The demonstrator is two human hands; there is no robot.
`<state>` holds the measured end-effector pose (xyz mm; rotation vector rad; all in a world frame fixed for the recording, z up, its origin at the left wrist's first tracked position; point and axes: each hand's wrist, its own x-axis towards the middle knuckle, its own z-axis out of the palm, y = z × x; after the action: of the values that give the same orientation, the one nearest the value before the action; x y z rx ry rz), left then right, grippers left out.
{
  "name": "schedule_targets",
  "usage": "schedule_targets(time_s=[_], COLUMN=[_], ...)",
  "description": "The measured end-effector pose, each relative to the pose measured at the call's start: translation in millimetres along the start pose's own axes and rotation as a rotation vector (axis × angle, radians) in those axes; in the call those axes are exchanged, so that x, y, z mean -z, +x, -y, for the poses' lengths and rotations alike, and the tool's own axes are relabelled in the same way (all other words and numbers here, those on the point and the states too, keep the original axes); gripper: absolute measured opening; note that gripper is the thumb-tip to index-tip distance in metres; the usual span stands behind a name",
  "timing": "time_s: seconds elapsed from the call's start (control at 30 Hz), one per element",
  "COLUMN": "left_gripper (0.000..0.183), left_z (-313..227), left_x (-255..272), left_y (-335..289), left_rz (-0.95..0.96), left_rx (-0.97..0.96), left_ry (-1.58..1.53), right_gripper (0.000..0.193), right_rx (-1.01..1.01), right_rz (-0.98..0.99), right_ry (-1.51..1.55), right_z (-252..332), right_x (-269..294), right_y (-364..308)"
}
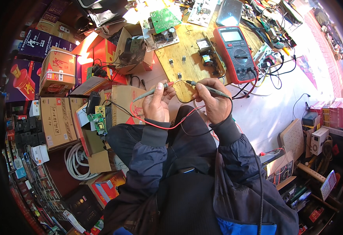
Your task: The person sits on the floor and uses a multimeter to test several small electronic components and a circuit board. They place probes on component leads and board pads, then set the multimeter down and pick up a green circuit board to continue testing.
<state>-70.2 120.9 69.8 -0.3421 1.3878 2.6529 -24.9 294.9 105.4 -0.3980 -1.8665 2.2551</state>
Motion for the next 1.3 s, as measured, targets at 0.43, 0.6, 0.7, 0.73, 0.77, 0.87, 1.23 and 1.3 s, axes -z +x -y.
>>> schedule_targets(time_s=[0.43,0.6,0.7,0.73,0.77,0.87,1.23,1.3], left_gripper=[0.032,0.032,0.032,0.032,0.033,0.035,0.034,0.033], left_z=[-2.1,-2.6,-3.0,-3.1,-3.3,-4.0,-35.0,-43.7], left_x=[-1.3,-1.6,-1.8,-1.9,-2.1,-2.8,-8.0,-9.0], left_y=[-3.0,-3.6,-3.8,-4.0,-4.0,-5.9,-51.5,-70.6], left_rz=[0.022,0.024,0.028,0.027,0.027,0.018,0.130,0.164], left_rx=[-0.015,-0.017,-0.021,-0.024,-0.027,-0.019,-0.130,-0.174], left_ry=[-0.010,-0.013,-0.009,-0.005,-0.001,-0.024,0.278,0.415], right_gripper=[0.022,0.022,0.022,0.022,0.022,0.022,0.024,0.022], right_rx=[0.027,0.041,0.054,0.055,0.051,0.052,0.077,0.119], right_rz=[0.031,0.023,0.020,0.023,0.019,0.017,0.044,0.092], right_ry=[-0.023,-0.025,-0.034,-0.026,-0.036,-0.023,-0.041,-0.154], right_z=[-2.0,-1.4,-0.6,-0.4,0.0,1.3,22.4,27.5], right_x=[0.1,-1.4,-2.5,-2.8,-2.9,-2.4,2.0,2.6], right_y=[-2.1,-3.1,-3.4,-3.4,-3.5,-4.4,-38.2,-53.1])
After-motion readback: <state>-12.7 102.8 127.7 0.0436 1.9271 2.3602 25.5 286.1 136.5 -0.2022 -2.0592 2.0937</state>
